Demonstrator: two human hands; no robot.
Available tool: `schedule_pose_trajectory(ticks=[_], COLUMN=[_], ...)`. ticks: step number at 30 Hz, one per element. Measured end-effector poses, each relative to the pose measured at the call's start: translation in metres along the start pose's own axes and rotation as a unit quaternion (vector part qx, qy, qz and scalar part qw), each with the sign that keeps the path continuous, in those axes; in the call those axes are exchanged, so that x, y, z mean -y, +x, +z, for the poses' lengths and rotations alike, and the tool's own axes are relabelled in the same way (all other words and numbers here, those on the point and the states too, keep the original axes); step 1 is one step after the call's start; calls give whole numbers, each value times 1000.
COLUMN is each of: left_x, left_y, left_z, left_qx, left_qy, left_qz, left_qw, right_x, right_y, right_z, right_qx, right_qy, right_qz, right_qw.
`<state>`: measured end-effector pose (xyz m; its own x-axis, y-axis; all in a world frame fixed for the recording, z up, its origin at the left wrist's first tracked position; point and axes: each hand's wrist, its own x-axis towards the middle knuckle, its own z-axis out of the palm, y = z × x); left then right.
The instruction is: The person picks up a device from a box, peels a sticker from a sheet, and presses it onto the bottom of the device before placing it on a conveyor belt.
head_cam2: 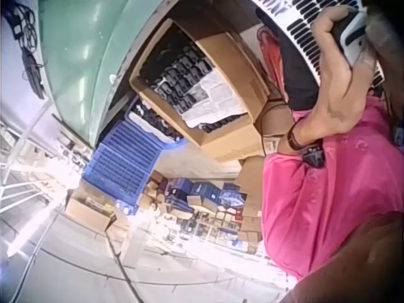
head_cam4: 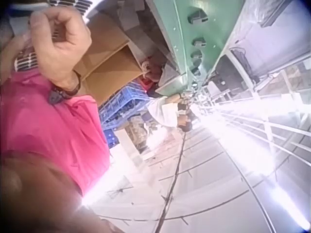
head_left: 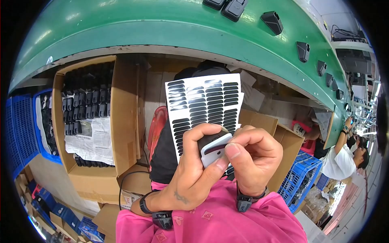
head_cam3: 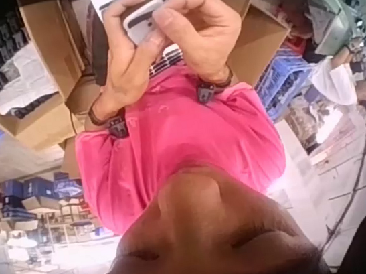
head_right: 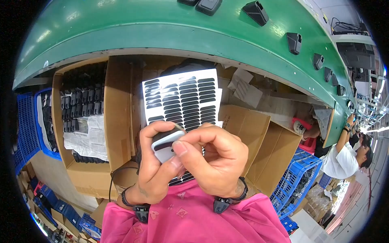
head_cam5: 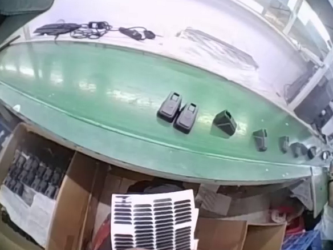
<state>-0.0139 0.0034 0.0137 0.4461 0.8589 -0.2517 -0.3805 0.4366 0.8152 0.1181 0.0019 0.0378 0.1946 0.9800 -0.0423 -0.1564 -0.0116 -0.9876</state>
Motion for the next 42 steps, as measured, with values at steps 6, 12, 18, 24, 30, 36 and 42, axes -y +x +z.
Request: schedule_pose_trajectory(ticks=[6, 12, 18, 24, 30, 36, 42], left_x=[-1, 2, -2, -1, 0, 0, 3], left_y=[-1, -2, -1, -1, -2, -2, -2], left_z=[-3, -3, -2, -3, -4, -4, -5], left_qx=[6, 6, 10, 13, 10, -6, -10], left_qy=[10, 18, 15, 3, 6, 34, 118], left_qz=[1, 14, 15, 14, 14, 22, 86], left_qw=[1000, 1000, 1000, 1000, 1000, 999, 989], right_x=[-6, -9, -9, -9, -10, -11, -11], right_y=[0, -1, -2, -2, -2, -1, -1], right_z=[-1, 1, 0, 1, 2, 3, 4], right_qx=[-17, -23, -23, -24, -26, -29, -34], right_qy=[-75, -113, -113, -111, -117, -131, -132], right_qz=[-43, -75, -78, -74, -74, -83, -84], right_qw=[996, 991, 990, 991, 990, 988, 987])
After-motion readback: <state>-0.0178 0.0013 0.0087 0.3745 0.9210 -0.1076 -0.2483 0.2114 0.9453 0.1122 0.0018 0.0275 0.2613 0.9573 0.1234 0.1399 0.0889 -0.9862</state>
